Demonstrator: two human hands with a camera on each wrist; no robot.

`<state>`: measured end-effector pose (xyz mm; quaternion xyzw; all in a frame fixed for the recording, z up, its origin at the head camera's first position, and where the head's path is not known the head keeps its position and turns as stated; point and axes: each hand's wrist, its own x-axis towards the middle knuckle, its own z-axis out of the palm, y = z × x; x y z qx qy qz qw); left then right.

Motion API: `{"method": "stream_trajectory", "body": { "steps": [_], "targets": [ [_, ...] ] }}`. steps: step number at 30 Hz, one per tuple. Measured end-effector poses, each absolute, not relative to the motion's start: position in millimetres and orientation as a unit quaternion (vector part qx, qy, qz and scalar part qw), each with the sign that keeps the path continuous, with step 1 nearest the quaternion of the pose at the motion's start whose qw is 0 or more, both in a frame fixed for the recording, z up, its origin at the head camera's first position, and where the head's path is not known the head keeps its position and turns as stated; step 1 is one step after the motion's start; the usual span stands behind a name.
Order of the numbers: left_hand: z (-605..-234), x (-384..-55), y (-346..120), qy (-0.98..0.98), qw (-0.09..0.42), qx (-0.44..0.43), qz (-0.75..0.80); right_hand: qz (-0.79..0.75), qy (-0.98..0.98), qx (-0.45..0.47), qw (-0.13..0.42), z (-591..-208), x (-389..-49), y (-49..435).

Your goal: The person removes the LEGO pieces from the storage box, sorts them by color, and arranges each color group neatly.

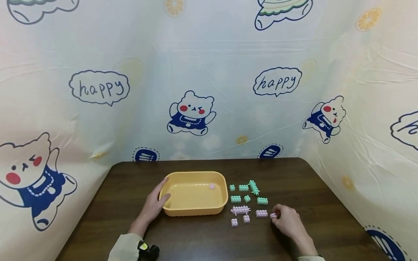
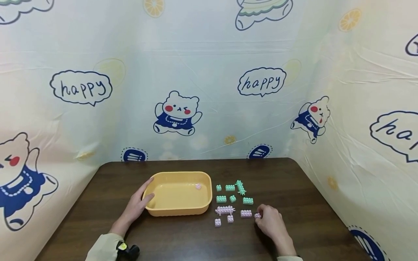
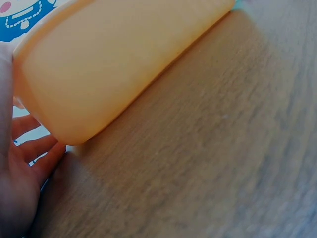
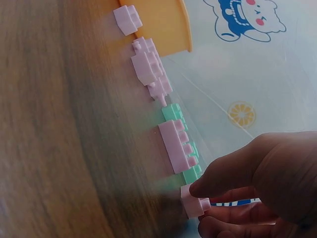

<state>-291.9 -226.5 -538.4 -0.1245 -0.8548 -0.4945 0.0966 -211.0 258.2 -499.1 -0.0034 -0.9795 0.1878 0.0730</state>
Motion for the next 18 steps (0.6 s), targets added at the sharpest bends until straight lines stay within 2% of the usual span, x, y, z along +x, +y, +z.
{"method": "stream_trajectory", "body": {
  "steps": [7,18],
  "targets": [
    [-539.8,-291.8,-225.8,-0.855,0.103,-0.128,-0.492,0.194,-0.978,-0.008,0.076,-503.3,-212.0,260.9],
    [-539.8,-291.6,-226.0,-0.854,0.102,-0.126,-0.495,0.201,-0.978,-0.019,0.050,-504.9,-213.3,262.7]
  ]
}}
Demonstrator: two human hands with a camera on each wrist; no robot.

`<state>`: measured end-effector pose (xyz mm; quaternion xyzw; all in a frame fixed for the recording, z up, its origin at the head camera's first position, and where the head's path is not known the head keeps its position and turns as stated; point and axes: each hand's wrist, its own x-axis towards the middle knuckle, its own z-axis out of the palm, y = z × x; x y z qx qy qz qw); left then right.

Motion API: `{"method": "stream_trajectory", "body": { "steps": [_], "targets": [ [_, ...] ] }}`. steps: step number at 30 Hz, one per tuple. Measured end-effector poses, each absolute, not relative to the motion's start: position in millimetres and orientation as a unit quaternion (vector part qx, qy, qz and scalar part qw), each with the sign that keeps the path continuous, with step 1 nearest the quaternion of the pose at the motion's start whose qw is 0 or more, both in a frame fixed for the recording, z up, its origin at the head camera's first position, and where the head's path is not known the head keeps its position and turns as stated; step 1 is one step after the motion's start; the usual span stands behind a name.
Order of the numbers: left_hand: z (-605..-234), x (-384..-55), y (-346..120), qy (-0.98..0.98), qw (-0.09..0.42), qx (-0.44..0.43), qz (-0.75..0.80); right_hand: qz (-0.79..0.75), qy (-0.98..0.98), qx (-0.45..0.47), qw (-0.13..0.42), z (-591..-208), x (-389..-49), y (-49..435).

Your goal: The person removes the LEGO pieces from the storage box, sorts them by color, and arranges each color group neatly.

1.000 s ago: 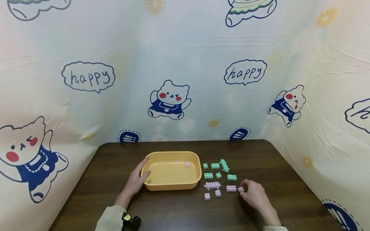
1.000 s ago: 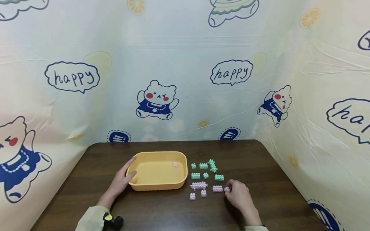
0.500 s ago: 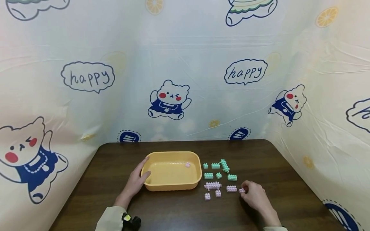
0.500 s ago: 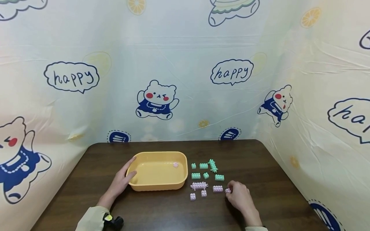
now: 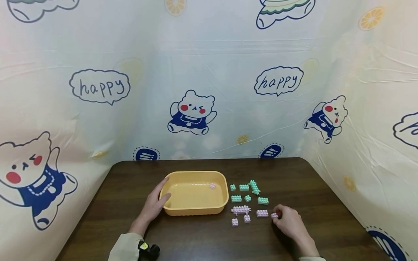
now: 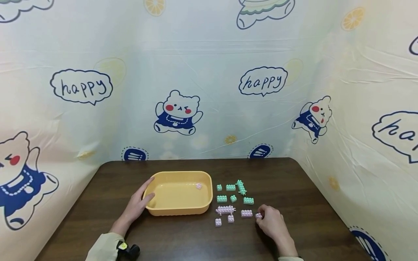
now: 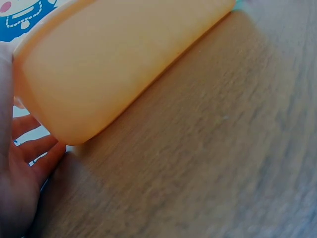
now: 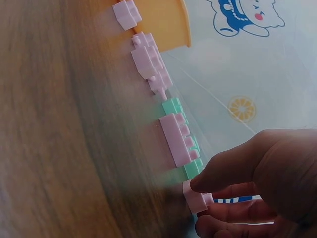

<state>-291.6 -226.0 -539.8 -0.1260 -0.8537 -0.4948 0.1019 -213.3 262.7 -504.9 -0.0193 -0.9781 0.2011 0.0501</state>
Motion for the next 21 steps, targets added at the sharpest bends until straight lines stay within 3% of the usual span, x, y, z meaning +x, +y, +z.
{"method": "stream_trajectory", "body": {
  "steps": [21],
  "targets": [
    [-538,-291,-226,-0.853,0.099,-0.124,-0.498,0.183,-0.981,0.012,0.066,-491,-218,266]
  ]
}}
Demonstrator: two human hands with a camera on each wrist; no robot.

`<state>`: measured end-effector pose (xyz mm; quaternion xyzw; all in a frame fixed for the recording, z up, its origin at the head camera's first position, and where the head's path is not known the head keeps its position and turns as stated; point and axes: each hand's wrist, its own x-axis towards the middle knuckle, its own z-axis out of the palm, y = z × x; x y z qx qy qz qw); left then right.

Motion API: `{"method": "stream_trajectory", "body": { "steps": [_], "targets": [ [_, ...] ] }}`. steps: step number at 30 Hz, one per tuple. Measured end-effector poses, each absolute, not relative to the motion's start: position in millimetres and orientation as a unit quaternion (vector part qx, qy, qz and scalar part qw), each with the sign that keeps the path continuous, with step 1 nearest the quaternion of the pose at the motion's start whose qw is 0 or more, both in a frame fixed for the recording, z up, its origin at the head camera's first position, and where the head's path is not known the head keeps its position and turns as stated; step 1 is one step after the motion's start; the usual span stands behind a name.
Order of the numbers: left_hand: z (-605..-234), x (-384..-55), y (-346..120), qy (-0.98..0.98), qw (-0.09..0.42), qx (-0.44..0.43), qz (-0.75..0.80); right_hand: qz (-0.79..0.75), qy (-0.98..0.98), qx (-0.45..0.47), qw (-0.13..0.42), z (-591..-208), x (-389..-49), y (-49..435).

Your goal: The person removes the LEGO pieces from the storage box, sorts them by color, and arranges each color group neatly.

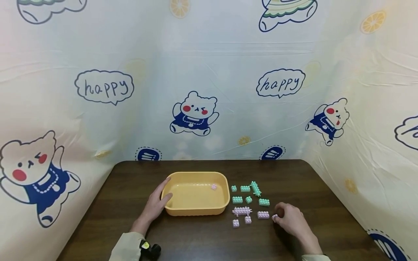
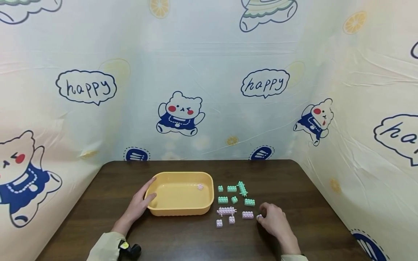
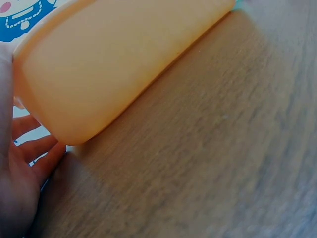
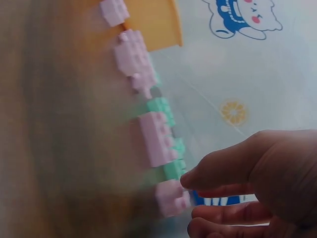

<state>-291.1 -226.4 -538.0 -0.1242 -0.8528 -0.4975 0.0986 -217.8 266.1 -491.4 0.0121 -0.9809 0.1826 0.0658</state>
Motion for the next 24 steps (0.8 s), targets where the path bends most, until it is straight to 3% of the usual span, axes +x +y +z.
{"method": "stream_trajectory", "body": {
  "steps": [12,24],
  "targets": [
    [-536,-290,-225,-0.854,0.097,-0.120,-0.497,0.241,-0.960,0.071,0.122,-458,-245,245],
    [-536,-288,-225,-0.853,0.084,-0.110,-0.504,0.279,-0.943,0.137,0.124,-443,-278,202]
  ]
}}
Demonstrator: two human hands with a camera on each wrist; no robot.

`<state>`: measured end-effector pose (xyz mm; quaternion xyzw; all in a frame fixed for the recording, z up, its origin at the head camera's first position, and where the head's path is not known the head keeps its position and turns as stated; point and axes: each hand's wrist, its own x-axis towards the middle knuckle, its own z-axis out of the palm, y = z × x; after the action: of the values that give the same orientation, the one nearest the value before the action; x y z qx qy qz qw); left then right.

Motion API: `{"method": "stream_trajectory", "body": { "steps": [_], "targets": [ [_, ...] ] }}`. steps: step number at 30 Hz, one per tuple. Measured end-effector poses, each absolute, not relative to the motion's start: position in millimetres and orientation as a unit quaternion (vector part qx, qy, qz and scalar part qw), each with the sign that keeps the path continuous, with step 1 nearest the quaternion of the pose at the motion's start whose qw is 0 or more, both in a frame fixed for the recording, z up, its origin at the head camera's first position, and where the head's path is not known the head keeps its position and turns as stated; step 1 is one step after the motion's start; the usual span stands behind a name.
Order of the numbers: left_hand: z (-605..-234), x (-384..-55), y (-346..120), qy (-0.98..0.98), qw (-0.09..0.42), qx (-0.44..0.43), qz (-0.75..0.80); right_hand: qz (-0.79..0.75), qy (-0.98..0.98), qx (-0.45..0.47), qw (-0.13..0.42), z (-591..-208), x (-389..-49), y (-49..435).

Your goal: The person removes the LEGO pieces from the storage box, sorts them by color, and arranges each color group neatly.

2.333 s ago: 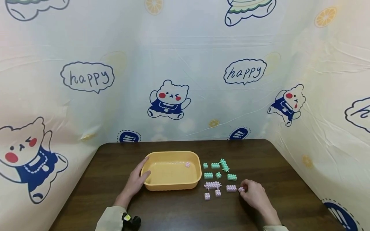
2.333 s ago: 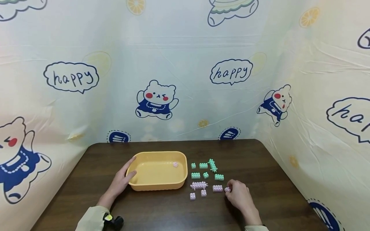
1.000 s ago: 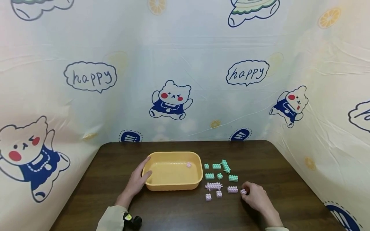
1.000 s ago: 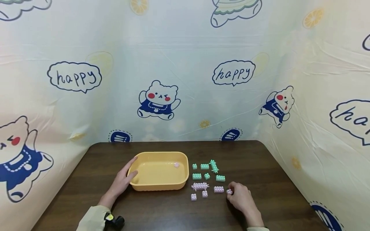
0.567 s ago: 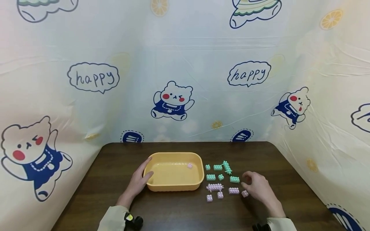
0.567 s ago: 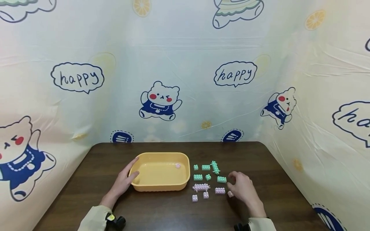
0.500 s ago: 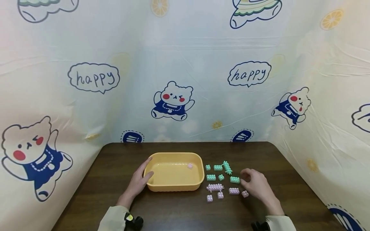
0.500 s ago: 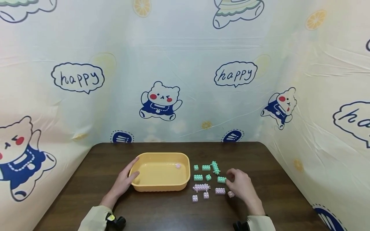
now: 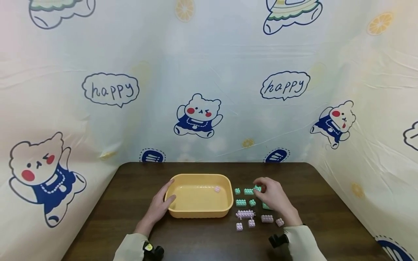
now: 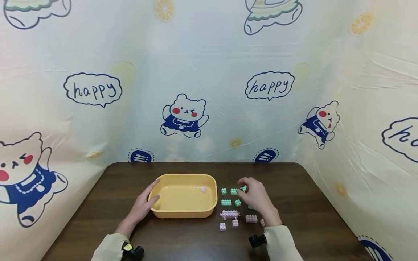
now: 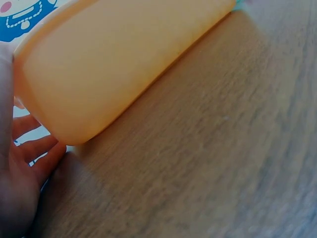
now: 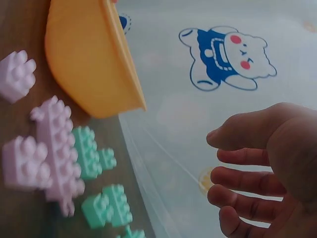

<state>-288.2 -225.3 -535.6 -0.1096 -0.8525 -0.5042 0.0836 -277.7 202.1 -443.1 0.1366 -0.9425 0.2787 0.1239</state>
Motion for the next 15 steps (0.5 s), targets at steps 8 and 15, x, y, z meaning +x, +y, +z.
{"method": "stream_trajectory", "body": {
  "steps": [8,15],
  "targets": [
    [-533,-290,-224,-0.851,0.087,-0.118,-0.505,0.305,-0.931,0.160,0.124,-435,-303,180],
    [-536,-287,-224,-0.850,0.090,-0.114,-0.506,0.312,-0.926,0.185,0.106,-436,-315,158]
  ]
}}
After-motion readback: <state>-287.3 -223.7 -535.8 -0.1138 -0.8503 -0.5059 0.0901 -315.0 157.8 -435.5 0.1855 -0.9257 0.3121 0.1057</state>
